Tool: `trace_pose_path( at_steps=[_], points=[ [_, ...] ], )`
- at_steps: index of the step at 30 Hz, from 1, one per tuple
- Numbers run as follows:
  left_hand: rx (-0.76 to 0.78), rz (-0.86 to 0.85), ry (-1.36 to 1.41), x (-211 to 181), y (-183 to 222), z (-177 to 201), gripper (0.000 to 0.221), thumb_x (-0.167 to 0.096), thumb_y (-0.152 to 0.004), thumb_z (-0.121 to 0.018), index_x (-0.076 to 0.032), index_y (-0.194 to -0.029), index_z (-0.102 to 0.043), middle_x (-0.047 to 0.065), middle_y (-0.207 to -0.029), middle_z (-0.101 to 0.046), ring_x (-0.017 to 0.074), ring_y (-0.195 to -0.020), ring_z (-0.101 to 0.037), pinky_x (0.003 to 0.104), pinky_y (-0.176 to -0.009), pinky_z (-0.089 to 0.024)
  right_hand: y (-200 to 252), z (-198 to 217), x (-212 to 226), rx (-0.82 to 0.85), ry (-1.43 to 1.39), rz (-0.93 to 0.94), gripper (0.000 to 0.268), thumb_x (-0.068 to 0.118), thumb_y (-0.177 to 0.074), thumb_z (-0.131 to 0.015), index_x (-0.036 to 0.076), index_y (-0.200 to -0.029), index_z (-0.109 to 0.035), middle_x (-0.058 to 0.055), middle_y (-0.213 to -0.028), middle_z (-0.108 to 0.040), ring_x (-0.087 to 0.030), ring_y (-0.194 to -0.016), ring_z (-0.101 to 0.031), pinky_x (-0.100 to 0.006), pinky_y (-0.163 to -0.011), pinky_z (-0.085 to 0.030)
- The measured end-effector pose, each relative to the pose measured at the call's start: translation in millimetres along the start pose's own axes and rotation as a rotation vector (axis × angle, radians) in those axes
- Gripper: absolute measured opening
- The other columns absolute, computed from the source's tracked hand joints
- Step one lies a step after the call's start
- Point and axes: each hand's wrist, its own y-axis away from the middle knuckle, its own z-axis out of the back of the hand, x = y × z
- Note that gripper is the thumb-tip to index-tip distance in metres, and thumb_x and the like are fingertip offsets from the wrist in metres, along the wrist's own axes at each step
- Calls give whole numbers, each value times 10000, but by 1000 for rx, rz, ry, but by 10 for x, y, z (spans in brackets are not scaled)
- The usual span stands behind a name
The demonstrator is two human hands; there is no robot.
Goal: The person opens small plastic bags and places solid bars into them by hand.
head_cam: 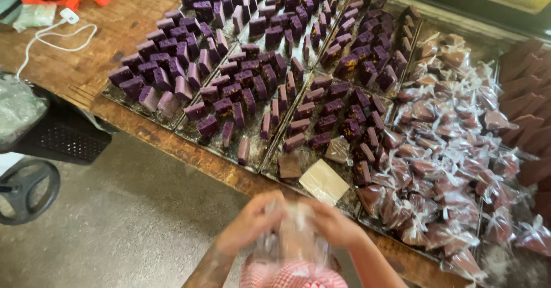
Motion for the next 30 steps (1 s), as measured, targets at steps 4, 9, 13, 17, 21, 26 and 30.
trace_pose_path(
  at_steps=[4, 9, 13, 17, 21, 26, 30],
  points=[
    [-496, -96, -590, -84, -18, -111, 87, -94, -914, -669, -23, -863, -667, 67, -844, -601, 207, -753, -609, 361, -648, -493, -146, -55, 113, -258, 783, 4, 170, 201, -950, -621, 33, -923, -622, -227, -791, -672, -445, -783, -635, -505, -687, -489],
    [-396, -270, -548, -222, 190, -185, 78, -67, -844, -707, -4, -890, -704, 108, -831, -600, 250, -772, -629, 378, -659, -503, 45, -67, 215, -158, 630, -22, 184, 177, -900, -647, 11, -868, -575, -207, -736, -620, -437, -735, -606, -492, -633, -469],
    [-340, -294, -456, -346, 203, -185, 145, -63, -794, -707, 8, -917, -679, 106, -848, -611, 270, -760, -655, 368, -664, -536, 163, 13, 191, -128, 577, 160, 184, 155, -906, -633, 16, -807, -566, -177, -703, -597, -389, -680, -630, -465, -618, -484],
    [-382, -299, -597, -466, 183, -220, 99, -96, -873, -723, -9, -917, -707, 111, -850, -616, 282, -761, -648, 372, -664, -504, 209, 59, 161, -205, 649, 160, 200, 143, -883, -669, 13, -768, -571, -158, -675, -578, -361, -633, -614, -445, -578, -484],
    [-335, -224, -593, -337, 199, -214, 119, -104, -858, -724, 0, -914, -709, 105, -842, -616, 232, -732, -638, 365, -644, -508, 220, 10, 91, -308, 693, 271, 142, 93, -846, -698, 3, -799, -599, -158, -713, -578, -352, -639, -587, -420, -563, -478],
    [-170, -322, -195, 434, 97, -186, 126, -88, -942, -700, 26, -890, -684, 77, -864, -637, 163, -789, -622, 340, -689, -500, 414, -287, -209, -440, 215, -113, 69, 142, -905, -624, 102, -958, -609, -100, -710, -640, -281, -624, -618, -400, -536, -490],
    [-284, 10, 471, 781, -124, -528, 143, -80, -1021, -694, 41, -946, -704, 117, -721, -555, 129, -563, -457, 287, -485, -341, 341, -538, -333, -433, 30, -364, 236, 170, -1013, -547, 35, -854, -658, -170, -703, -631, -360, -639, -579, -412, -560, -469]
  ],
)
